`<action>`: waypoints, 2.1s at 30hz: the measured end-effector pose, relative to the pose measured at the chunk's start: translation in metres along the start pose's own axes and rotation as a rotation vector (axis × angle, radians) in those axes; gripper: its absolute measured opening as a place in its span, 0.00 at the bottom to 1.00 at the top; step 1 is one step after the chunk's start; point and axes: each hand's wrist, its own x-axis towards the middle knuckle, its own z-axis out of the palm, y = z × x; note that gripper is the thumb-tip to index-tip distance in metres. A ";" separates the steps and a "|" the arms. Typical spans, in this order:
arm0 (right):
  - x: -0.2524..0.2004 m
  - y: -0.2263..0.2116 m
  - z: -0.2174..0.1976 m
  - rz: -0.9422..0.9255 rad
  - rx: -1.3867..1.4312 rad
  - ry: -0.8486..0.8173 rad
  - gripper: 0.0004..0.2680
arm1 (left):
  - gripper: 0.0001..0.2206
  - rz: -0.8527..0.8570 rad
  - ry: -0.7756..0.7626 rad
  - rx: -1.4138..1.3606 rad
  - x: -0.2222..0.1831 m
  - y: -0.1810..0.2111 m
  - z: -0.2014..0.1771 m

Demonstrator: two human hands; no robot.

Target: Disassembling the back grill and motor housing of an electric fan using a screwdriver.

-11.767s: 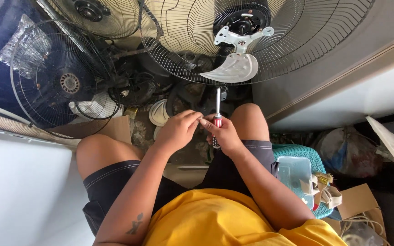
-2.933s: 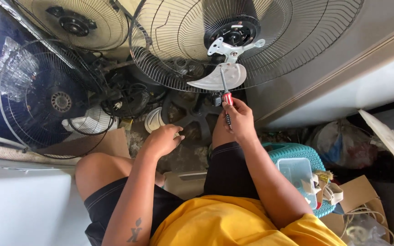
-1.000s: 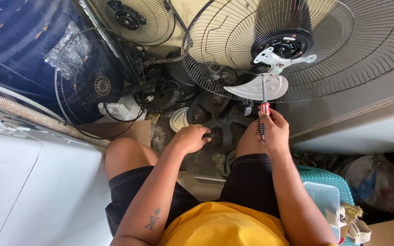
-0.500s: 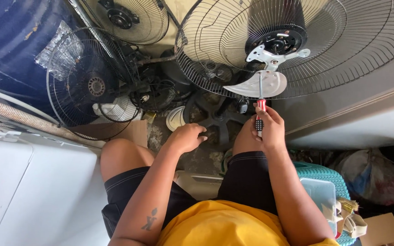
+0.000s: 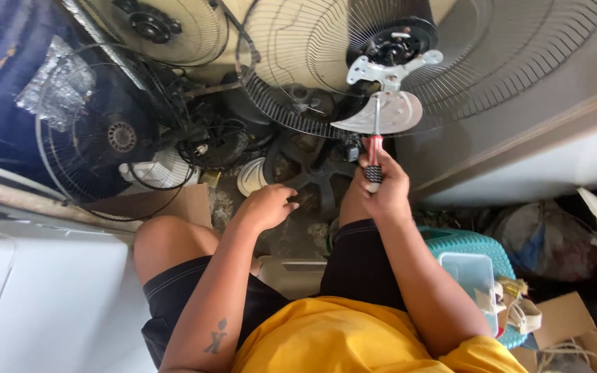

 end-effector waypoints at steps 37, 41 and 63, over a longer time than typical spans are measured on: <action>-0.035 -0.072 0.011 -1.204 -1.759 0.373 0.14 | 0.38 0.483 0.783 -0.609 0.066 0.128 -0.104; -0.044 -0.062 -0.014 -1.128 -1.699 0.401 0.13 | 0.17 0.736 0.897 -0.452 0.097 0.159 -0.128; -0.053 -0.028 -0.008 -1.137 -1.278 -0.058 0.19 | 0.17 0.370 0.880 -1.193 0.054 0.042 -0.091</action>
